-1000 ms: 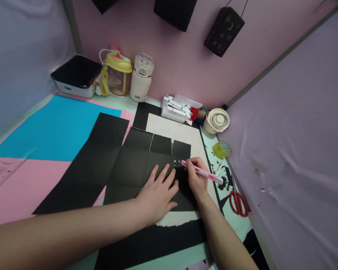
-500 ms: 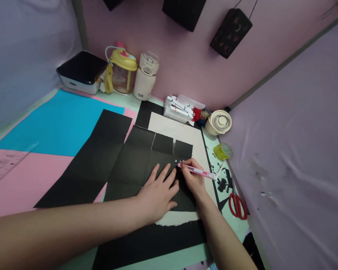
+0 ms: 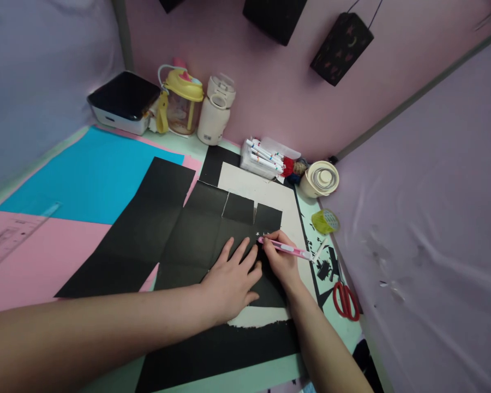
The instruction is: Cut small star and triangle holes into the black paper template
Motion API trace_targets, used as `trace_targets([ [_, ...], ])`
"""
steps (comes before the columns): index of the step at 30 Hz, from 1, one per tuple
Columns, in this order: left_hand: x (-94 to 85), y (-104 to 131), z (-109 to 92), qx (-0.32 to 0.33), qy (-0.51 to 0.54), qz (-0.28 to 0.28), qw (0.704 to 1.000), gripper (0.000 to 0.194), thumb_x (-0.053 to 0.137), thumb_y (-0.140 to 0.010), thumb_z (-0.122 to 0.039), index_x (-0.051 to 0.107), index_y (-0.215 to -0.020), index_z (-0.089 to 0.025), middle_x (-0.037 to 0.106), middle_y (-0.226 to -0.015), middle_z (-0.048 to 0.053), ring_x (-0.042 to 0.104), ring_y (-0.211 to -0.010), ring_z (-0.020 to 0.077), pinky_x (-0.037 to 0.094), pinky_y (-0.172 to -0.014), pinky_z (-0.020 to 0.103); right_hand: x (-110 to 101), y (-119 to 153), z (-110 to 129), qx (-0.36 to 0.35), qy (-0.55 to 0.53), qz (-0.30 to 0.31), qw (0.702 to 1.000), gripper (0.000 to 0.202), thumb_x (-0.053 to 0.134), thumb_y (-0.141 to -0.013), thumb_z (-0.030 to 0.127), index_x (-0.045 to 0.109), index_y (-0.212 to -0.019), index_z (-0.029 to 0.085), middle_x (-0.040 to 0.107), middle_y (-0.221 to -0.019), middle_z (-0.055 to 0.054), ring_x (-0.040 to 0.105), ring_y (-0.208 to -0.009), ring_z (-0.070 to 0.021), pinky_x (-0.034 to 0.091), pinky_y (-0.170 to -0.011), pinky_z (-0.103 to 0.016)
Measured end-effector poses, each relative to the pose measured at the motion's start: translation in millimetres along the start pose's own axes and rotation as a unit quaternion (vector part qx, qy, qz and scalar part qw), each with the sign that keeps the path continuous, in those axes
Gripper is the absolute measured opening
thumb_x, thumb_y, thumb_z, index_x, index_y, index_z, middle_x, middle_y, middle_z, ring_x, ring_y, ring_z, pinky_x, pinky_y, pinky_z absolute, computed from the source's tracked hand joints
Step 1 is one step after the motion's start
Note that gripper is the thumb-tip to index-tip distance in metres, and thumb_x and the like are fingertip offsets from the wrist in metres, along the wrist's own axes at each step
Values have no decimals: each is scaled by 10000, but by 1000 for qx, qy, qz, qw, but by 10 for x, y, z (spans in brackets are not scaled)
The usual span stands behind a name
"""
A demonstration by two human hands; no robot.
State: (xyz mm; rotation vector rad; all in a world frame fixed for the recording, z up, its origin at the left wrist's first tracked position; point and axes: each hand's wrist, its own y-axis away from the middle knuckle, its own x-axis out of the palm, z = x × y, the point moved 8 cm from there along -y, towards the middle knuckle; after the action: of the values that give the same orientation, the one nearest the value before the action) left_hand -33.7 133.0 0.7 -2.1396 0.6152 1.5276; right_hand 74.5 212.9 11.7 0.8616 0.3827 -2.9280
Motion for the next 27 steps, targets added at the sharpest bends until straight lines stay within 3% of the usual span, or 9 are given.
trace_targets([
  [13,-30,19,18,-1,4,-14,1000,542,551,-904,-526,548,-1328,-187,360,-1526,181,241,-1435,391,166,-1130,614,72,32,90,-25,57,35,997,73,565,-845,262,583,-817,198,644,-739,-7,591,-645,-149,450,-611,-257],
  [27,-45,23,17,-5,0,-46,999,559,583,-869,-553,571,-1300,-197,396,-1502,189,280,-1421,387,165,-1135,602,74,47,-6,9,60,41,997,75,567,-851,258,560,-789,215,635,-703,8,575,-593,-136,442,-549,-238],
])
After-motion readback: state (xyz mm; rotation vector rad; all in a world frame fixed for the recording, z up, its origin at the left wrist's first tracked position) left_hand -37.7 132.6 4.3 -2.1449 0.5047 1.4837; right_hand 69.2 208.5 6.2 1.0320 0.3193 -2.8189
